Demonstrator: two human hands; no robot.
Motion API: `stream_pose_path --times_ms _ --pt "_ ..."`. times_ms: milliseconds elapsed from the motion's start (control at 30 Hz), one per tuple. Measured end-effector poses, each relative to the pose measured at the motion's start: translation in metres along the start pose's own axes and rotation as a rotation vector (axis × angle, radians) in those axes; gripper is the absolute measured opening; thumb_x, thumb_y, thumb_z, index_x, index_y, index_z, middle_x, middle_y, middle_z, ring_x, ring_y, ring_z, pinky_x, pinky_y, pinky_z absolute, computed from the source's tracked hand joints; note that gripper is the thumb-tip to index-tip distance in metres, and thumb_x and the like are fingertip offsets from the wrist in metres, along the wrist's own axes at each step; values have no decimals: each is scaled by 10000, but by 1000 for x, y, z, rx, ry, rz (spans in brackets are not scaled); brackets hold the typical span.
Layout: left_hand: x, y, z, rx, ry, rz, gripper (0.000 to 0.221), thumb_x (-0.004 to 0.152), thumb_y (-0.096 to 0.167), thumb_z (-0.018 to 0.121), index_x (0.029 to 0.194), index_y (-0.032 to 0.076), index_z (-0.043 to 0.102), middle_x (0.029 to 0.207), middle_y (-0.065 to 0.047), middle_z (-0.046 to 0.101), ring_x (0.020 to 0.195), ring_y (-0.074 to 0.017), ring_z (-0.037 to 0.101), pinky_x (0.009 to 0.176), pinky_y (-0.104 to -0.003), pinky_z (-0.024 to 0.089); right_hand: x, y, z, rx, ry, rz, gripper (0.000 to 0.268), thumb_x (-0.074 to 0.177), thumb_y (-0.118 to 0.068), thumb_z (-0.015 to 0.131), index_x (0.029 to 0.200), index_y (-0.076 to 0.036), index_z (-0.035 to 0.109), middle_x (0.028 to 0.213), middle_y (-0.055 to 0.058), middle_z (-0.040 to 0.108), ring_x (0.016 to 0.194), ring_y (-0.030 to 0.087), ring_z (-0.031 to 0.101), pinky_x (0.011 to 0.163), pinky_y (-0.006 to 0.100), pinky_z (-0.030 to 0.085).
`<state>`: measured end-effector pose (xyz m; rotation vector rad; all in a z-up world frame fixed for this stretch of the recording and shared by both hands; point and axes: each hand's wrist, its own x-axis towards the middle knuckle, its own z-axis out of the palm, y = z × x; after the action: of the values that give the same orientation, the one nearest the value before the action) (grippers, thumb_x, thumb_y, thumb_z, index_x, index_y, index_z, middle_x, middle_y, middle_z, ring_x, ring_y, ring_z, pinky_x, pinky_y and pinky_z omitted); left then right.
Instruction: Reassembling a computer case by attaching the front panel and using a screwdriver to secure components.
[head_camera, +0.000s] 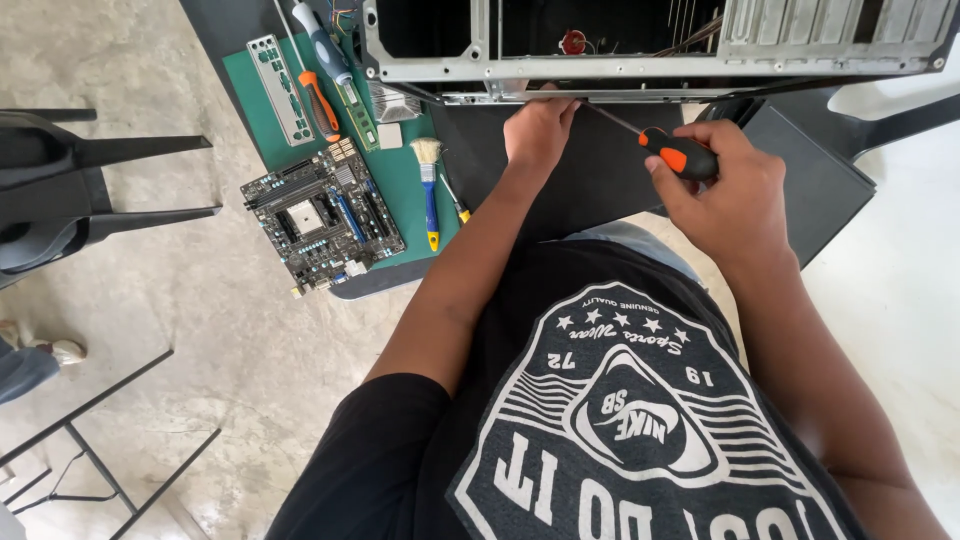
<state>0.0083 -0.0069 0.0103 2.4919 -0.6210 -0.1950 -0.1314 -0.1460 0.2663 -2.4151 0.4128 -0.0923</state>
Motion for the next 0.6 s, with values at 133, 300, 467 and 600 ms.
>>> stream_pose_path --times_ms 133,300,467,600 --pt "-8 -1 5 -2 87 36 99 923 292 664 898 287 760 811 70 712 704 -224 715 434 -376 503 -1 -1 2 -3 -7 -10 266 1003 -165 807 1162 -7 663 802 34 647 559 138 530 591 281 464" --pt "1 -3 9 -34 61 9 146 937 309 632 842 262 733 910 70 661 635 -256 684 400 -372 461 8 -2 0 -14 2 -42 269 1000 -160 811 1154 7 667 824 49 668 570 150 556 590 285 478" --pt "3 -4 7 -38 30 0 213 934 327 623 764 234 712 834 69 626 566 -252 645 369 -379 441 7 -3 1 -13 15 -72 263 1004 -147 814 1146 23 673 847 70 691 586 155 589 584 276 488" --pt "5 -3 4 -45 -13 -32 170 913 320 660 779 237 722 804 65 648 599 -250 667 392 -385 473 8 -4 1 -13 5 -63 248 1005 -150 808 1138 4 668 779 37 650 558 144 538 604 288 477"
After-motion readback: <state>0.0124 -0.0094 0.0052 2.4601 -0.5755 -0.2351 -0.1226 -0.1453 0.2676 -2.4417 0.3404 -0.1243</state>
